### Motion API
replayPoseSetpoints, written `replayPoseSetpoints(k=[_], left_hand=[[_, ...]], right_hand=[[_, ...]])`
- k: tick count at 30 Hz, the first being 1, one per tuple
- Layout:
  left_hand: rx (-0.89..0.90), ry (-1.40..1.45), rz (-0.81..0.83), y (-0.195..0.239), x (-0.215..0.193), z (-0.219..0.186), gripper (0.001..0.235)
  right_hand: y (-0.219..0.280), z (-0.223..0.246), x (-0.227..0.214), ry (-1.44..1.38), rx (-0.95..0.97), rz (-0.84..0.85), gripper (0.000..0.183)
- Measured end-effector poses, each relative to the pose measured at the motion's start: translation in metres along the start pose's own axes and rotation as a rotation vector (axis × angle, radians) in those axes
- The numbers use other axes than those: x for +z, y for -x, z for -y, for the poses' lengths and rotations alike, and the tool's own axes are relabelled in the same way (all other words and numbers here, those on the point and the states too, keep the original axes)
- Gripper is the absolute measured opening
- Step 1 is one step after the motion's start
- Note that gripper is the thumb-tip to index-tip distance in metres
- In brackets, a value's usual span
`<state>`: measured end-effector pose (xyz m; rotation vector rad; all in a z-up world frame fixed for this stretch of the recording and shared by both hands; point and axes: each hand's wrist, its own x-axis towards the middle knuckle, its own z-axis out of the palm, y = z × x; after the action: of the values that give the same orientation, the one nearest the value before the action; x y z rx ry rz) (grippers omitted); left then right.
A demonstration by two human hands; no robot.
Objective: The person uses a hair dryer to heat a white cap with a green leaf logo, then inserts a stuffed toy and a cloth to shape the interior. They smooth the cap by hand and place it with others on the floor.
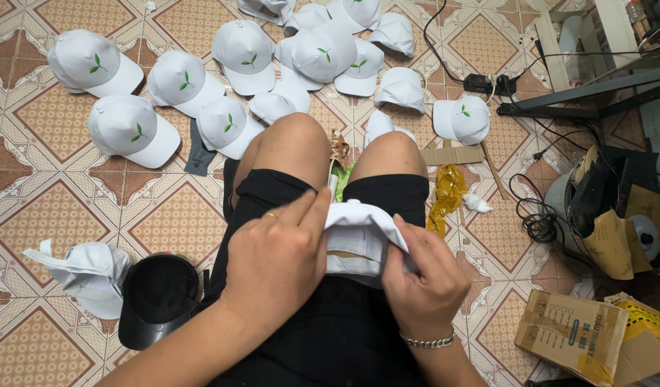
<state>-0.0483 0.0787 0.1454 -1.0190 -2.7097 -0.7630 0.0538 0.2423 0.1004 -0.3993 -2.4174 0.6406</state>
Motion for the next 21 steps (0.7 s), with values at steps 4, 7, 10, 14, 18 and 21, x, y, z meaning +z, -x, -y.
replayPoseSetpoints(k=[4, 7, 10, 14, 18, 21], left_hand=[[0.232, 0.034, -0.237, -0.009, -0.005, -0.008, 0.047], [0.268, 0.13, -0.077, -0.02, 0.0, -0.006, 0.022], [0.203, 0.154, 0.168, -0.025, 0.008, 0.001, 0.015], [0.282, 0.017, 0.116, -0.022, 0.019, 0.005, 0.007], [0.457, -0.011, -0.215, -0.018, 0.021, 0.001, 0.019], [0.52, -0.018, -0.429, -0.002, 0.012, -0.004, 0.015]], right_hand=[[0.003, 0.006, -0.004, -0.152, 0.029, 0.037, 0.033], [0.005, 0.007, -0.004, -0.331, 0.127, 0.05, 0.035], [0.012, 0.0, 0.003, -0.57, 0.356, 0.09, 0.043], [0.031, -0.018, 0.015, -0.396, 0.509, 0.182, 0.035], [0.049, -0.026, 0.02, -0.161, 0.572, 0.216, 0.029], [0.05, -0.019, 0.012, -0.289, 0.216, -0.093, 0.033]])
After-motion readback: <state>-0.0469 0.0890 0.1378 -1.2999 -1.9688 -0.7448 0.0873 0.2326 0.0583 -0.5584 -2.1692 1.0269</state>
